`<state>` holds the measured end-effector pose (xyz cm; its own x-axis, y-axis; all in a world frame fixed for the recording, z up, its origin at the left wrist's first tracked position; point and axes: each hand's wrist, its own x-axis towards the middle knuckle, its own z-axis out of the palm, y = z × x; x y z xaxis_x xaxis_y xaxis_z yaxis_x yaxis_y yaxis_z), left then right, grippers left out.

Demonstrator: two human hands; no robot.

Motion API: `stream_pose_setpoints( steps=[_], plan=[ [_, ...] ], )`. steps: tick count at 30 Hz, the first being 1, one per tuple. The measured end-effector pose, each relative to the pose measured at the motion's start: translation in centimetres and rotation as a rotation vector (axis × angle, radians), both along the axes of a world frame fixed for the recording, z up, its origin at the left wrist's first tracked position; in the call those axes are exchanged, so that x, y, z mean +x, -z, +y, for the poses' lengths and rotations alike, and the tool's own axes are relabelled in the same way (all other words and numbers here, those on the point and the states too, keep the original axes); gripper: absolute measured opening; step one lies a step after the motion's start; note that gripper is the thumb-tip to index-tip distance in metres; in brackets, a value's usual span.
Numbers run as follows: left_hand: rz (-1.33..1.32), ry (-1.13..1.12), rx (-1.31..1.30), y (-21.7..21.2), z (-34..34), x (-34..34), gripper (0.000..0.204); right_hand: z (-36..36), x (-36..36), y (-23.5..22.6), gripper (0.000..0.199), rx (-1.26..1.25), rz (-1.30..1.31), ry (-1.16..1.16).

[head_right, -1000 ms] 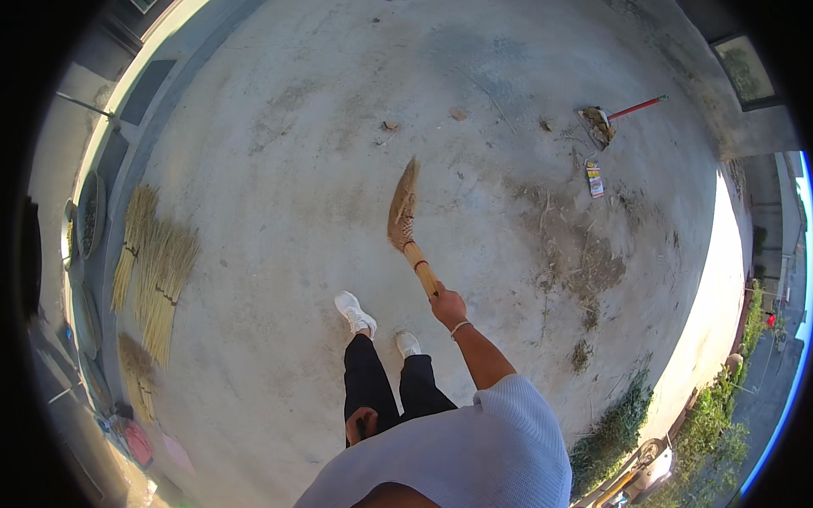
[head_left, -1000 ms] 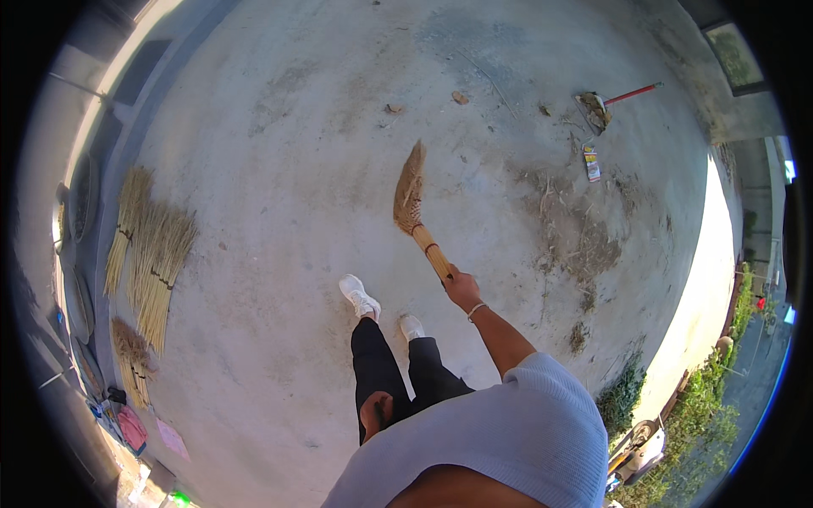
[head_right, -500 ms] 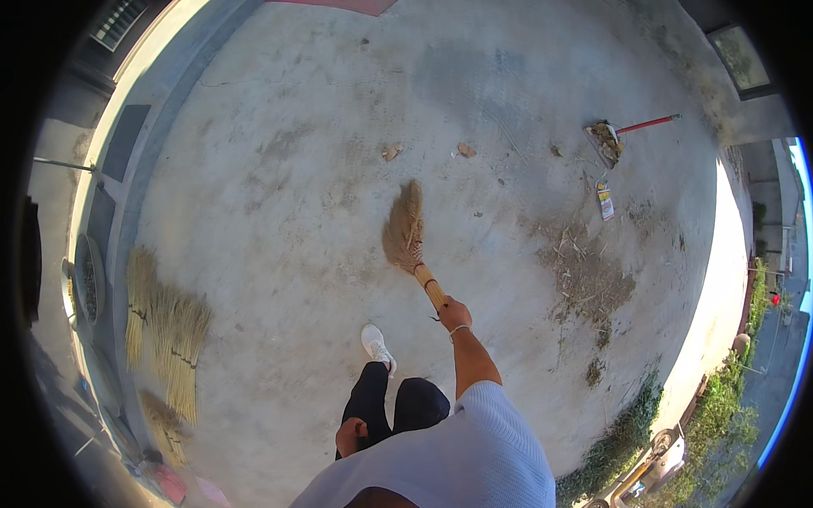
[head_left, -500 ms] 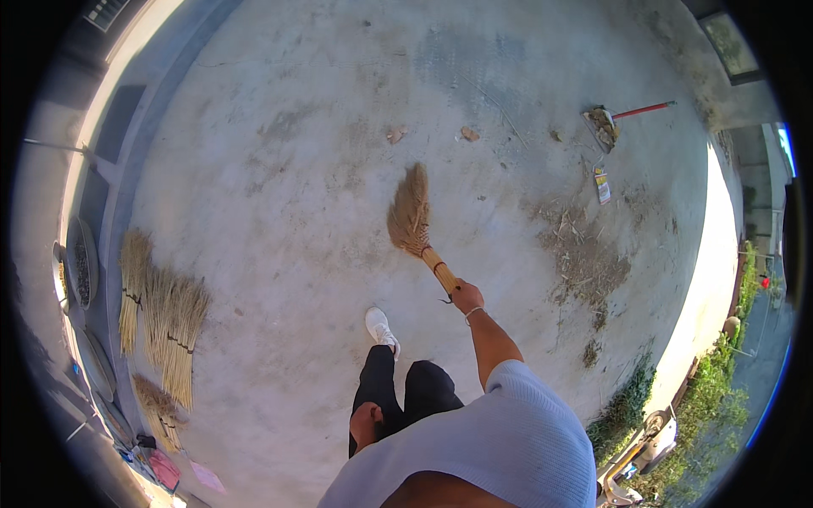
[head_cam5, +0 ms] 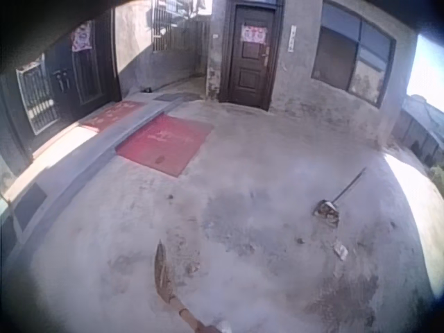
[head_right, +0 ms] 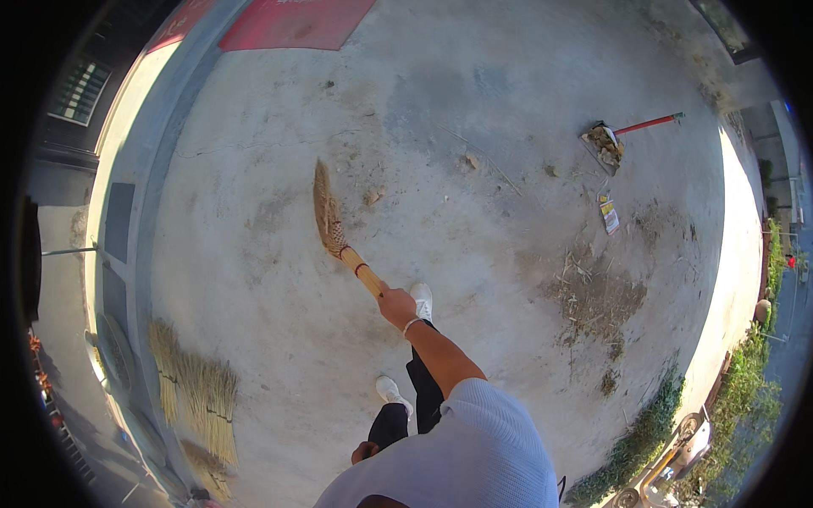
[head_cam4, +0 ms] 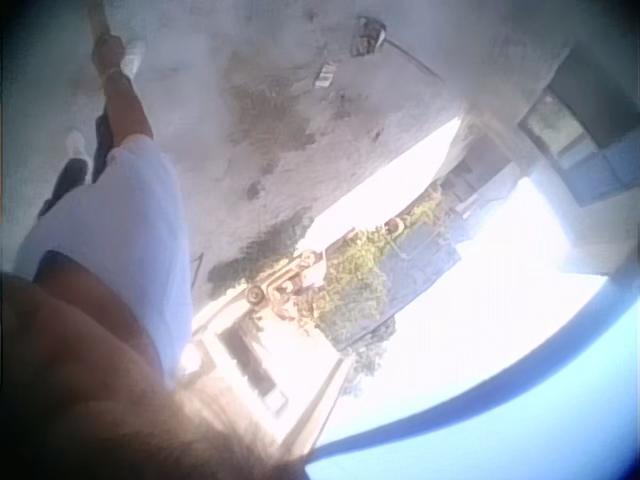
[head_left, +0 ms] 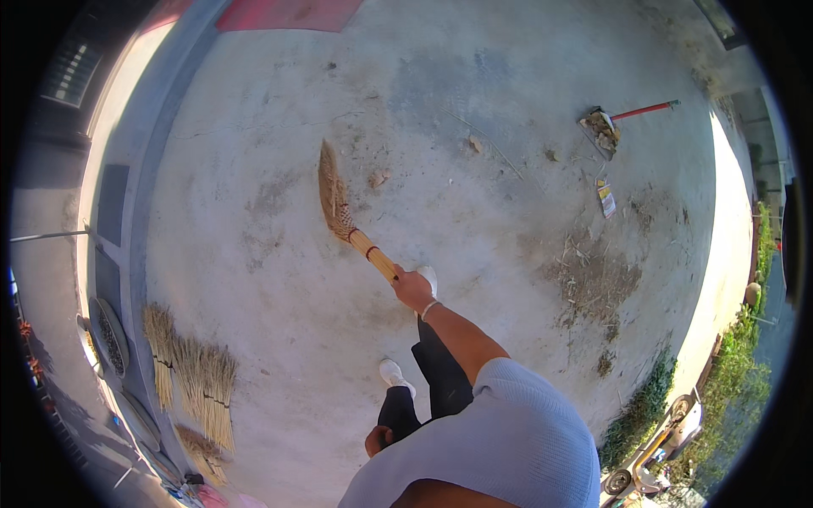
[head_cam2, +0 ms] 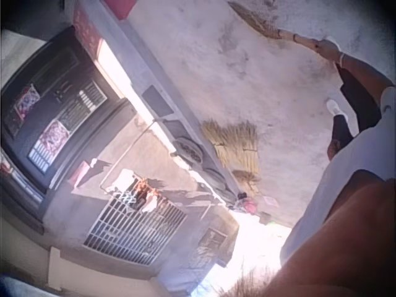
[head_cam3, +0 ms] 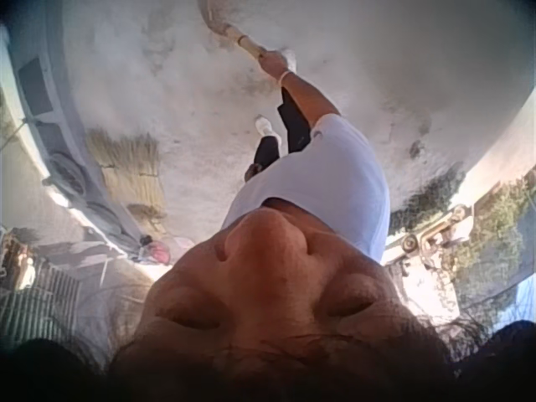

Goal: The person sweeps a concrete courtyard using a traditional straw broom and a red dustpan. They gather dry leaves, paper scraps, and small debris into piles and sweep them into the dustpan. The person moves around the area, sweeping near a scooter and potted plants, and repeatedly collects the debris into the dustpan.

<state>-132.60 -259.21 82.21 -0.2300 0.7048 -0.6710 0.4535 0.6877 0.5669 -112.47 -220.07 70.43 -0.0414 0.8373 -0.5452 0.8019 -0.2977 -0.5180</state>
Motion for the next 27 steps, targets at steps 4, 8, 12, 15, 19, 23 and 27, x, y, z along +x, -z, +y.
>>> stream_pose_setpoints(
  steps=[4, 8, 12, 15, 19, 23, 27],
  plan=[
    [0.001, 0.155, -0.222, -3.6, 9.4, 4.7, 0.022, 11.0, -3.3, 5.8, 0.025, -0.019, 0.035, -0.146],
    [0.139, 0.176, -0.330, -3.3, 10.5, 6.1, 0.021, 10.0, 7.6, 7.4, 0.029, -0.174, 0.001, 0.076],
    [0.065, 0.280, -0.284, -2.3, 12.6, 5.4, 0.021, 1.6, 25.7, 3.7, 0.038, -0.296, -0.220, 0.358],
    [0.056, 0.371, -0.293, -2.0, 17.8, 6.4, 0.019, -1.0, 34.5, 0.3, 0.029, -0.285, -0.400, 0.569],
    [0.068, 0.355, -0.109, -5.8, 28.1, 8.9, 0.012, 3.3, 36.6, -6.2, 0.029, -0.441, -0.297, 0.910],
    [0.042, 0.313, 0.077, -5.4, 33.6, 9.8, 0.011, 6.0, 32.0, -3.6, 0.031, 0.075, -0.354, 0.471],
    [0.186, 0.410, 0.127, -3.3, 40.0, 10.0, 0.011, 18.7, 21.2, -4.2, 0.037, 0.050, -0.105, 0.306]
  ],
)
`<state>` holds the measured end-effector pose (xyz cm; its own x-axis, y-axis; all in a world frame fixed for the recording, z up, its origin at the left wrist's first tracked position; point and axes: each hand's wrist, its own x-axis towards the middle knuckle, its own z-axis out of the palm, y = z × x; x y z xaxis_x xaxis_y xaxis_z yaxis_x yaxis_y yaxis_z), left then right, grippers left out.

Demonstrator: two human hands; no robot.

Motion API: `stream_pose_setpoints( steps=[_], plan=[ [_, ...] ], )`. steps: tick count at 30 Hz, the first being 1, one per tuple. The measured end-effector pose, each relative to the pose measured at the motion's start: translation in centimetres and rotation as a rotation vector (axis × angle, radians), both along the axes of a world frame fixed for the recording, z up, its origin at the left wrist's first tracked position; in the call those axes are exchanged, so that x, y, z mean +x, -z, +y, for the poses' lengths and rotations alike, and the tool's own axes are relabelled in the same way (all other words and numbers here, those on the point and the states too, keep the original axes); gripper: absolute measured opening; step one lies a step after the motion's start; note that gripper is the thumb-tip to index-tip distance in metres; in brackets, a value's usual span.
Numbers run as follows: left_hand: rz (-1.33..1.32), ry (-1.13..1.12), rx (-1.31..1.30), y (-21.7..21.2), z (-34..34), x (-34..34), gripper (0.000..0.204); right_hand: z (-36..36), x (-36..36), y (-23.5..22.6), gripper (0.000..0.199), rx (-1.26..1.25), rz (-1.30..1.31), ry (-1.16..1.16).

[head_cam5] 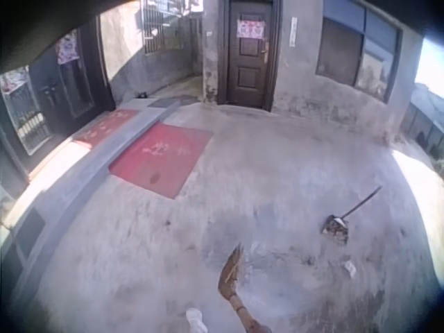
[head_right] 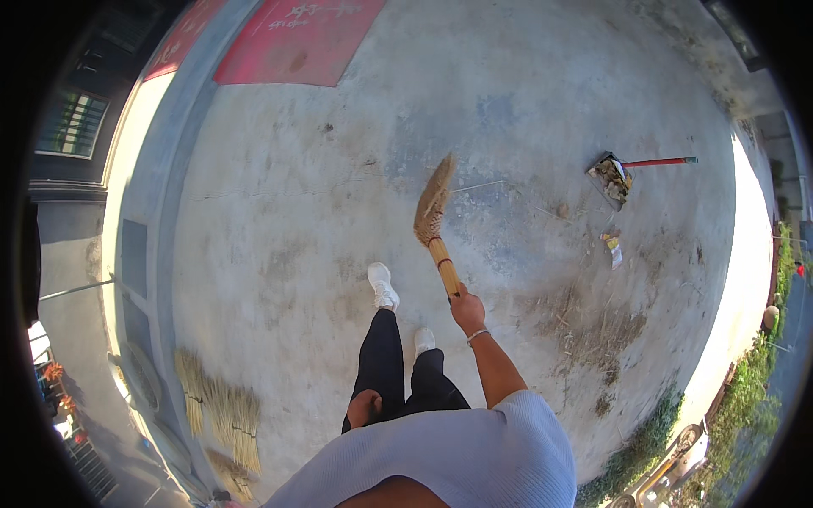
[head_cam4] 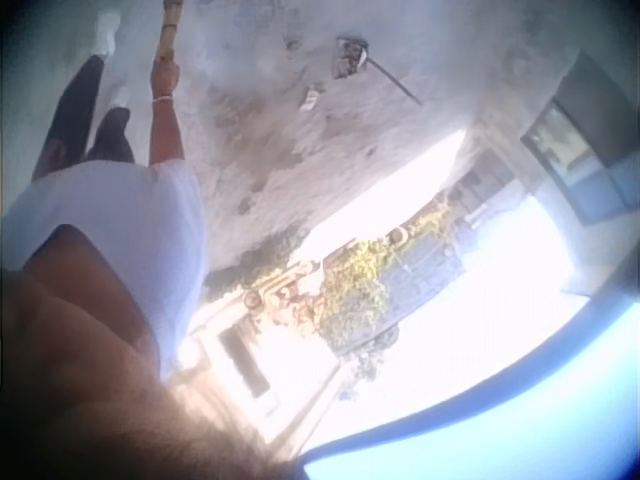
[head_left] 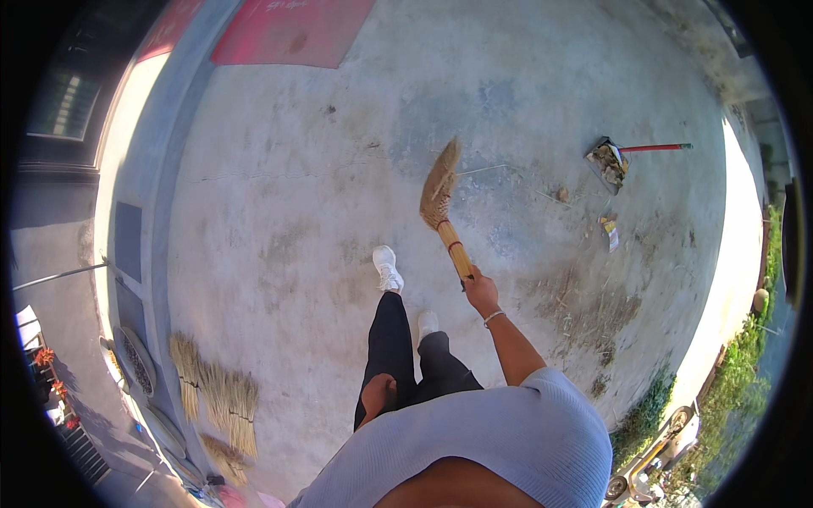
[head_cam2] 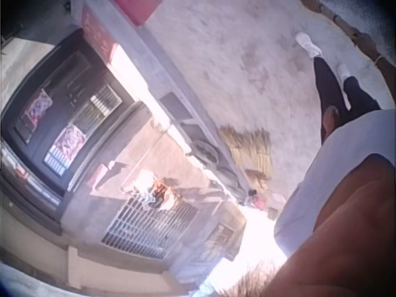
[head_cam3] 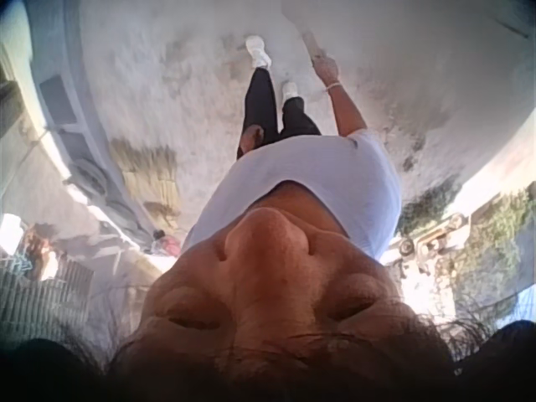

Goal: The person sweeps a concrete courtyard using a traditional straw broom and a red dustpan. They gather dry leaves, paper scraps, and small debris into piles and sweep them into the dustpan. The person moves around the area, sweeping near a scooter and potted plants, and repeatedly collects the debris into the dustpan.

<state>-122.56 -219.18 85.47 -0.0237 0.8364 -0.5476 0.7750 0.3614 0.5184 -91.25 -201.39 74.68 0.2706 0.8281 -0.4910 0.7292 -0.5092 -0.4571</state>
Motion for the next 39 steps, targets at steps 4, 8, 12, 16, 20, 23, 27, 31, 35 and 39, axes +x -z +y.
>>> stream_pose_setpoints(
  steps=[4, 8, 12, 16, 20, 23, 27, 31, 35, 39],
  plan=[
    [-0.059, 0.055, -0.004, 1.5, 8.1, -0.8, 0.011, 14.9, -10.8, 2.5, 0.037, -0.006, 0.065, -0.257],
    [-0.010, 0.024, 0.021, 1.2, 15.5, -2.8, 0.012, 26.1, -17.1, 6.7, 0.031, -0.094, 0.110, -0.368],
    [0.010, 0.006, -0.017, 1.4, 18.7, -4.4, 0.012, 25.8, -15.5, 9.6, 0.027, -0.190, 0.139, -0.184],
    [0.022, -0.035, -0.104, 1.1, 22.7, -4.6, 0.013, 14.9, -5.1, 8.0, 0.038, -0.323, -0.040, 0.088],
    [-0.011, -0.029, -0.141, 1.5, 25.3, -4.7, 0.015, 13.4, -1.1, 3.9, 0.023, -0.316, -0.167, 0.310],
    [0.014, -0.068, -0.220, 2.2, 26.6, -4.1, 0.015, 17.9, -2.6, -1.1, 0.025, -0.293, -0.173, 0.417],
    [0.061, 0.019, -0.100, 2.0, 28.2, -3.4, 0.015, 25.1, -6.7, 1.5, 0.042, 0.020, 0.047, 0.206],
    [0.067, 0.119, 0.003, 3.3, 28.0, -3.6, 0.013, 38.9, -12.4, 5.2, 0.038, -0.048, 0.179, 0.042],
    [0.052, 0.214, -0.112, 5.4, 26.8, -5.3, 0.009, 48.1, -15.6, 9.5, 0.029, -0.069, 0.144, -0.097],
    [0.167, 0.241, -0.116, 6.2, 26.8, -3.5, 0.009, 47.3, -11.5, 13.2, 0.027, -0.133, 0.173, -0.037]
  ],
)
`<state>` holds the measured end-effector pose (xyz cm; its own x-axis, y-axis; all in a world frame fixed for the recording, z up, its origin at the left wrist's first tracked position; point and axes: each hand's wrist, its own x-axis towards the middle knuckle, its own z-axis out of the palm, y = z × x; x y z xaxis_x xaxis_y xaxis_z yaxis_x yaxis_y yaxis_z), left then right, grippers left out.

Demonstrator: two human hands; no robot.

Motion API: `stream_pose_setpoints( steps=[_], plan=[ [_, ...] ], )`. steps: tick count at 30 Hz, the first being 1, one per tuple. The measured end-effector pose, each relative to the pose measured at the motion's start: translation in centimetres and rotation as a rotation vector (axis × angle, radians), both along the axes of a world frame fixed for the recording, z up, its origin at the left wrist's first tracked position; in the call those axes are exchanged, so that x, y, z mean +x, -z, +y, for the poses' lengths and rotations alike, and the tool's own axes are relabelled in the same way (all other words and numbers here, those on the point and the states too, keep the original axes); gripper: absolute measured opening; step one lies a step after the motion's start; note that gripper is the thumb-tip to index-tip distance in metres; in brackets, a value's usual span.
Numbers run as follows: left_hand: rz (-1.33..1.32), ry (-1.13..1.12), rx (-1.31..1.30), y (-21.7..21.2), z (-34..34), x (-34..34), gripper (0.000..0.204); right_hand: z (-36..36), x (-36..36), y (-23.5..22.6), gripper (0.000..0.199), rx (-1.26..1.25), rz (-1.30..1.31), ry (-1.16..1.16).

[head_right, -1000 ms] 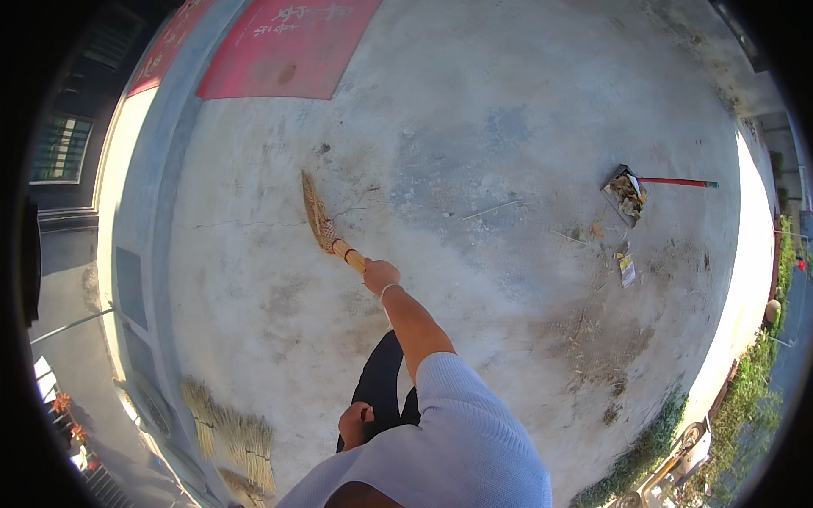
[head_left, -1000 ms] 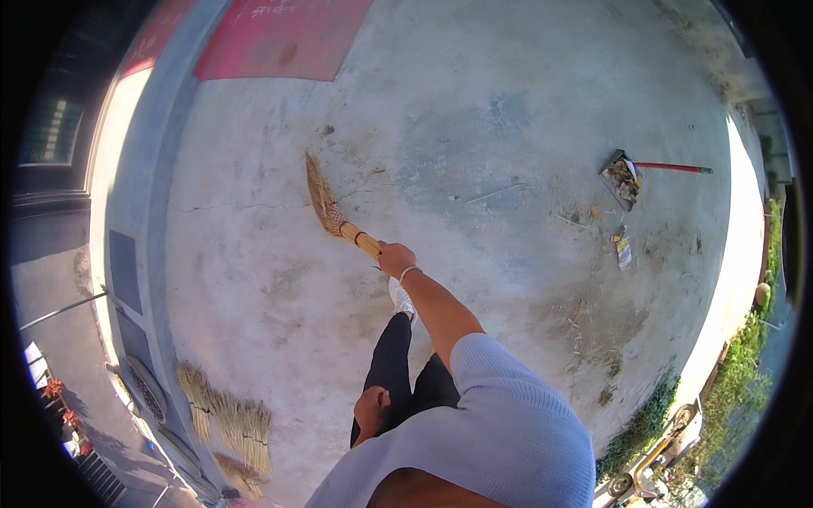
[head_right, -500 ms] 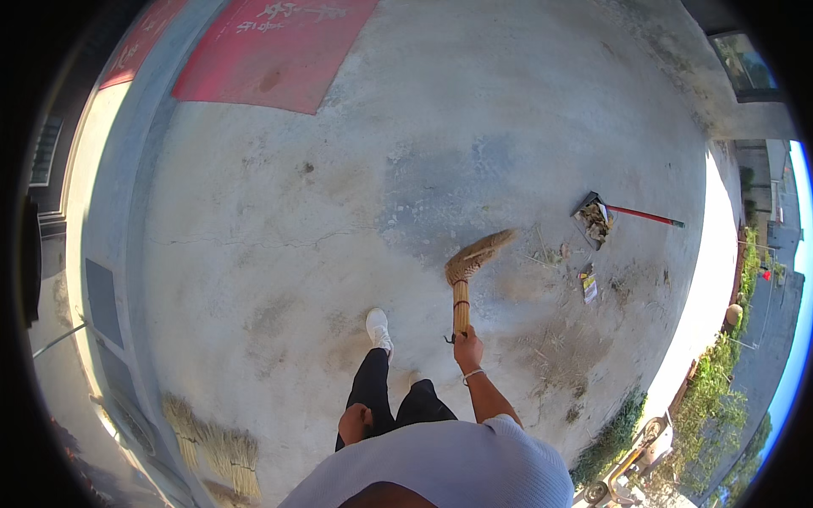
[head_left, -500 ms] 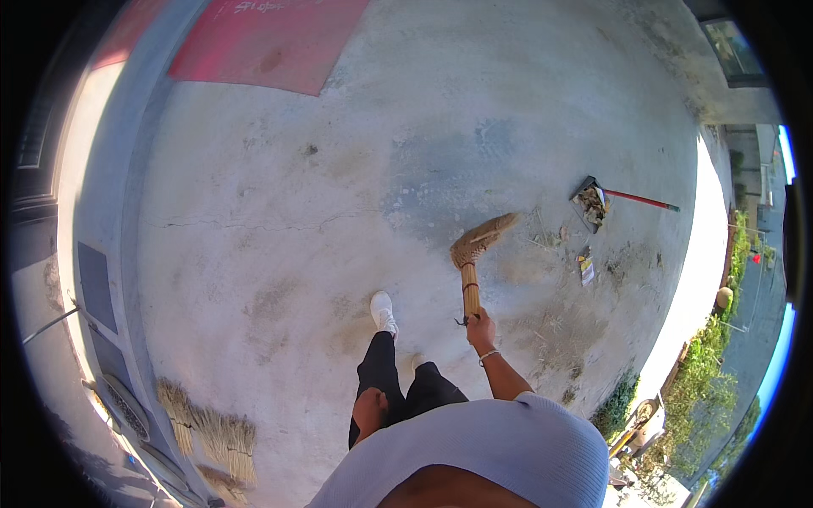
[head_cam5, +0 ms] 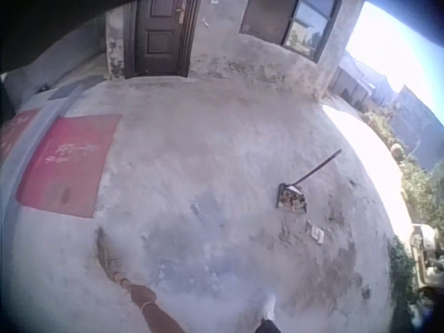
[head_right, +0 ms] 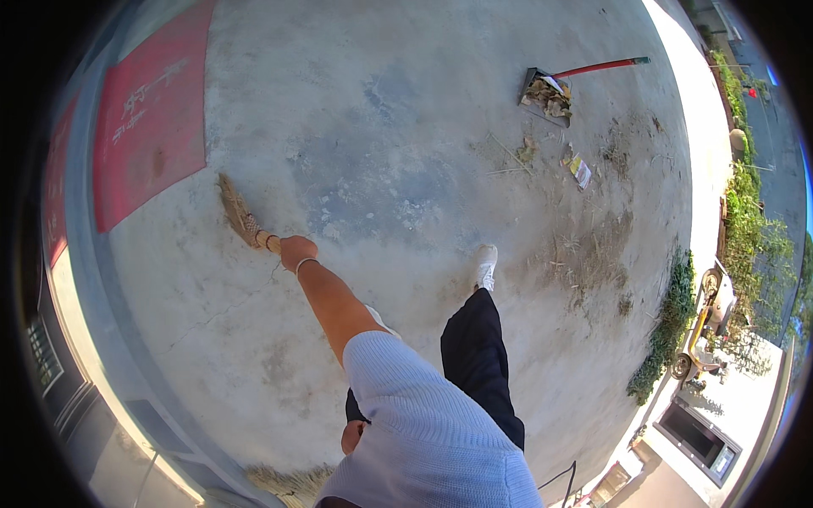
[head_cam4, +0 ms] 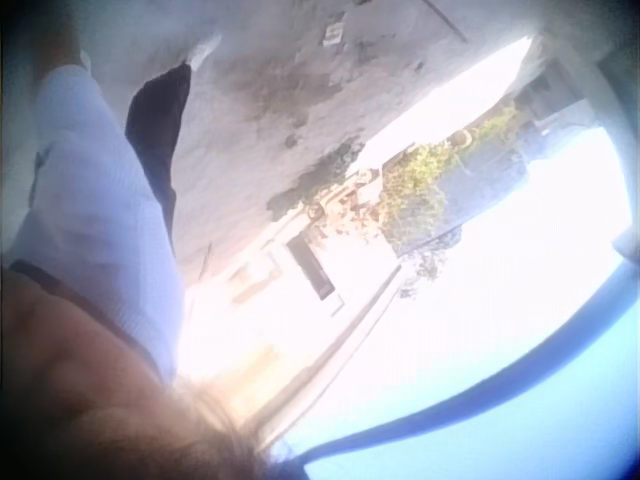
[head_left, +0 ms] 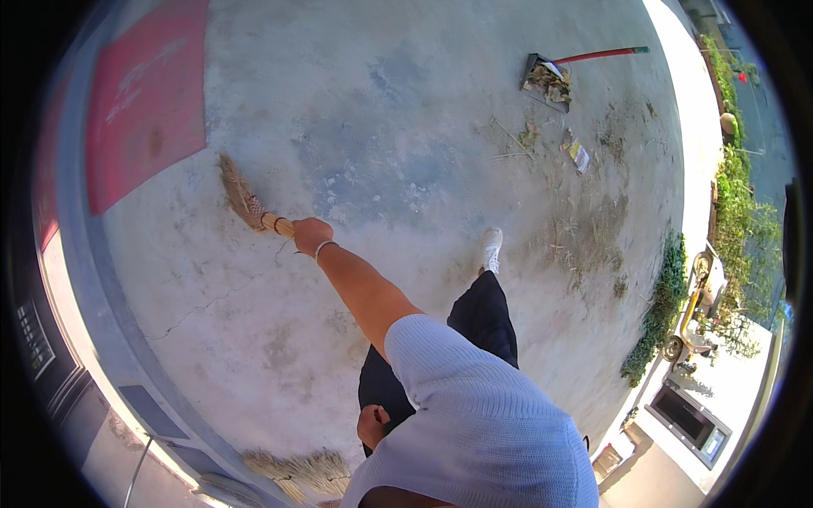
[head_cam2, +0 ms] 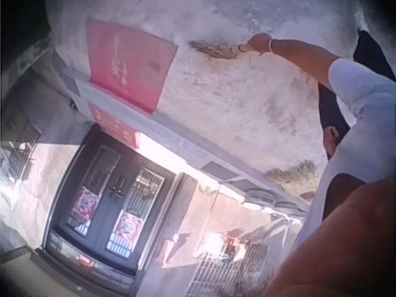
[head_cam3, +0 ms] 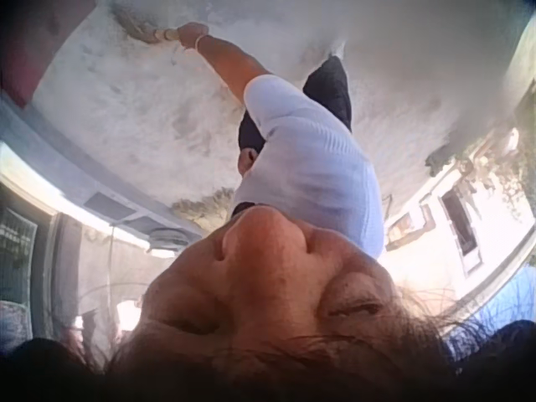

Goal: The person sweeps a concrete courtyard using a traditional straw broom and a red dustpan. They gather dry leaves, paper scraps, and small debris into piles and sweep them into the dustpan. The person moves around the area, sweeping near a scooter and potted plants, and repeatedly collects the debris into the dustpan.

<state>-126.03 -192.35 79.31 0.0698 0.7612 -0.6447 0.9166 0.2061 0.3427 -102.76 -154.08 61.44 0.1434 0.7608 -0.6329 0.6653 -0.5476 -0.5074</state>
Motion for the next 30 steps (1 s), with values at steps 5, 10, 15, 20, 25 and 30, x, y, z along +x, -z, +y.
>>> stream_pose_setpoints(
  steps=[5, 10, 15, 20, 25, 30],
  plan=[
    [0.045, 0.027, 0.219, -1.8, 0.9, 7.4, 0.011, -12.4, 17.8, 1.1, 0.036, -0.051, -0.043, 0.264],
    [0.174, 0.129, 0.183, -1.7, -1.0, 16.8, 0.010, -26.6, 37.4, 0.3, 0.036, -0.042, -0.168, 0.451],
    [0.319, 0.357, -0.048, -1.6, -3.3, 28.1, 0.013, -40.5, 55.2, -2.0, 0.035, -0.056, -0.247, 0.630],
    [-0.107, 0.526, -0.285, -0.5, -3.5, 33.4, 0.019, -56.6, 70.2, -3.7, 0.034, -0.286, -0.447, 0.816],
    [-0.281, 0.441, -0.390, -2.4, -0.3, 40.2, 0.017, -66.2, 77.5, -7.1, 0.032, -0.416, -0.527, 1.010],
    [-0.298, 0.541, -0.400, -0.8, 3.5, 44.9, 0.011, -71.2, 70.4, -14.4, 0.043, -0.226, -0.335, 1.318]
  ],
)
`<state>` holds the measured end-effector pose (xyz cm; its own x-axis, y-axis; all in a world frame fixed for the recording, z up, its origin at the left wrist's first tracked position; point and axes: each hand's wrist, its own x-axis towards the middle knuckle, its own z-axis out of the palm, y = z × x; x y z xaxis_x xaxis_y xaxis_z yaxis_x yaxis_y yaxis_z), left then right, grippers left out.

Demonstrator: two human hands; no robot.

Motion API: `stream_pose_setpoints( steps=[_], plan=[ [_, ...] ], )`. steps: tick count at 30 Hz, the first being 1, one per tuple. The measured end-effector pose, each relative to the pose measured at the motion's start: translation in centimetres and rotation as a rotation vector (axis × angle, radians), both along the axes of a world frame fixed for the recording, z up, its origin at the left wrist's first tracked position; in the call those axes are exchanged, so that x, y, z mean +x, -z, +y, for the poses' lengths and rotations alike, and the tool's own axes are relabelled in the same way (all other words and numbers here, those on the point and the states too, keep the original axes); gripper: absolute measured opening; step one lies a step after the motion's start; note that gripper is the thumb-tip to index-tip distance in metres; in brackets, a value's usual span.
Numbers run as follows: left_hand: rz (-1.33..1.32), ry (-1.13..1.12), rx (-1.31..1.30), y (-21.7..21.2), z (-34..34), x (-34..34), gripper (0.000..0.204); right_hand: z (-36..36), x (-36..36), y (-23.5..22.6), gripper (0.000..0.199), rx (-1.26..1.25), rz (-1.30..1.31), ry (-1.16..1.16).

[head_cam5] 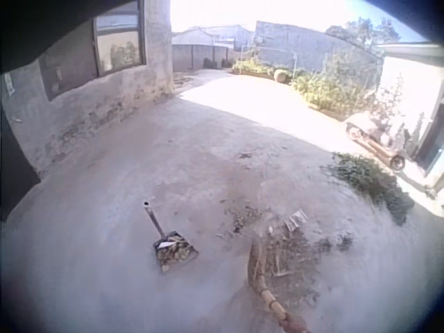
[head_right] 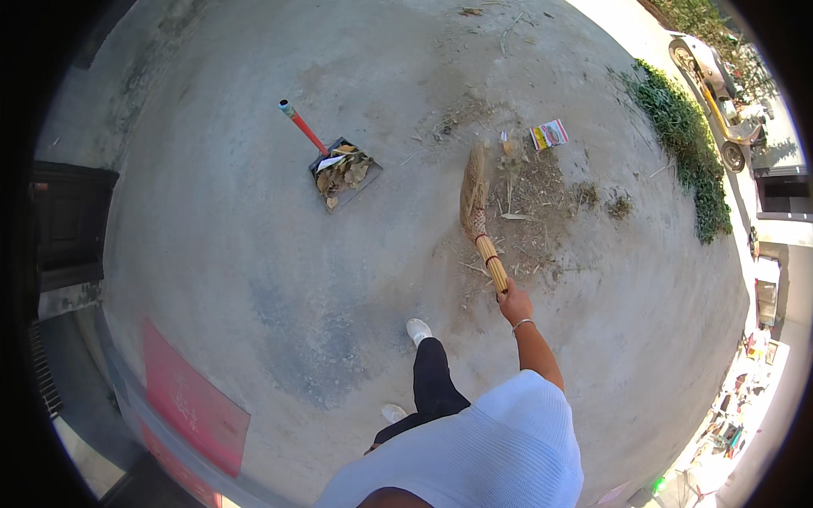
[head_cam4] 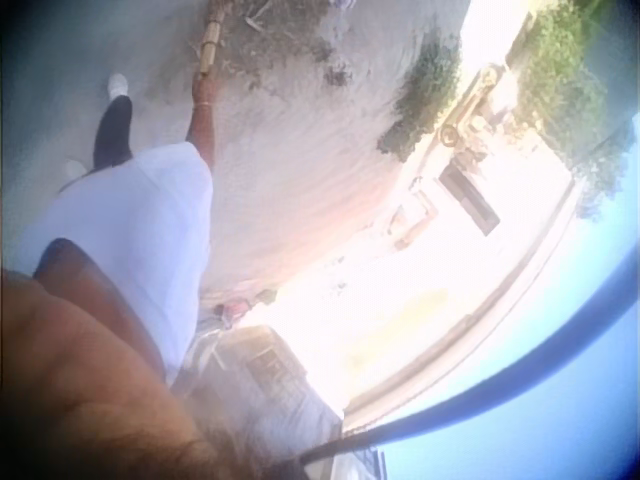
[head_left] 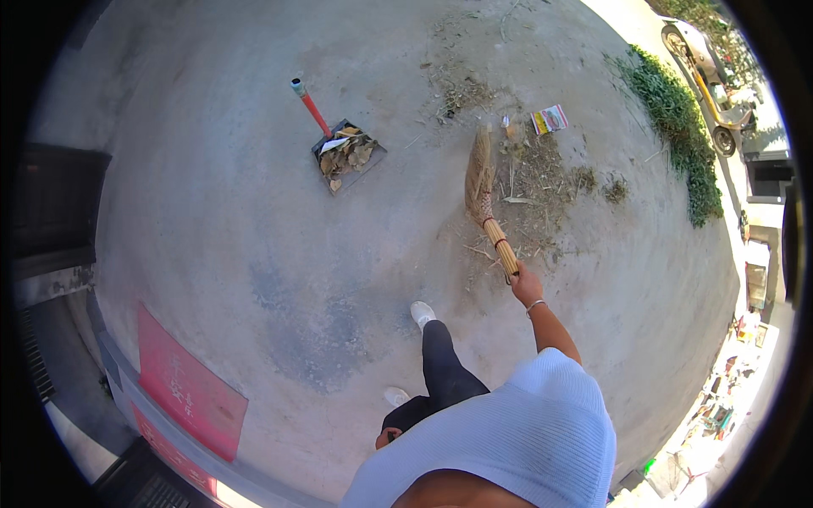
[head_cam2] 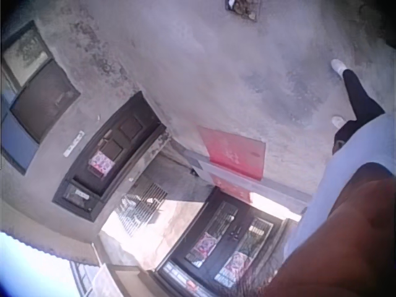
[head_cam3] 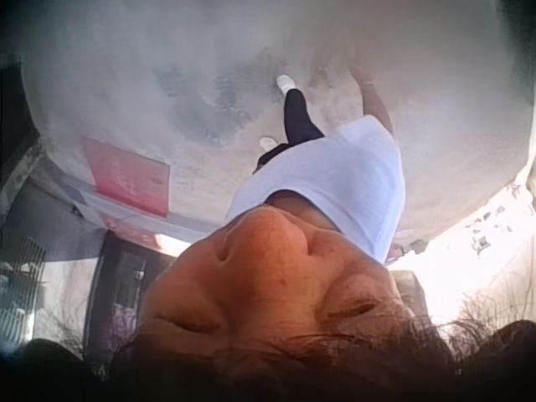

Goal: The person sweeps a concrete courtyard using a traditional straw broom and a red dustpan. They gather dry leaves, paper scraps, and small debris into piles and sweep them into the dustpan. The person moves around the area, sweeping near a scooter and potted plants, and repeatedly collects the debris into the dustpan.

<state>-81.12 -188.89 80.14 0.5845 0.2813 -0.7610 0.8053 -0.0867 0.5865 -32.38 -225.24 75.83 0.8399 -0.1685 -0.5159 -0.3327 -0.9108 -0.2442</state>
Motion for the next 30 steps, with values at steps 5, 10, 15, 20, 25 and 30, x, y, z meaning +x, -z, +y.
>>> stream_pose_setpoints(
  steps=[5, 10, 15, 20, 25, 30],
  plan=[
    [-0.250, 0.179, 0.045, -5.5, 3.2, 16.3, 0.006, -3.3, -19.0, 3.0, 0.027, 0.687, 0.574, 0.903],
    [-0.244, 0.465, 0.161, -2.7, 6.0, 22.6, 0.008, 1.7, -24.2, -6.2, 0.028, 0.665, 0.653, 1.247],
    [-0.221, 0.752, 0.259, -2.5, 7.2, 33.8, 0.003, 4.5, -29.6, -0.2, 0.026, 1.018, 0.558, 1.408],
    [-0.212, 1.069, 0.310, -2.2, 10.3, 42.1, 0.010, 8.8, -24.3, 8.2, 0.020, 1.117, 0.524, 2.222],
    [-0.180, 0.964, 0.352, -3.9, 11.9, 47.3, 0.008, 12.6, -6.8, 14.0, 0.019, 1.340, 0.446, 2.274],
    [-0.164, 1.089, 0.464, -3.9, 11.1, 51.2, 0.008, 13.7, 12.0, 11.4, 0.015, 1.585, 0.197, 2.067]
  ],
)
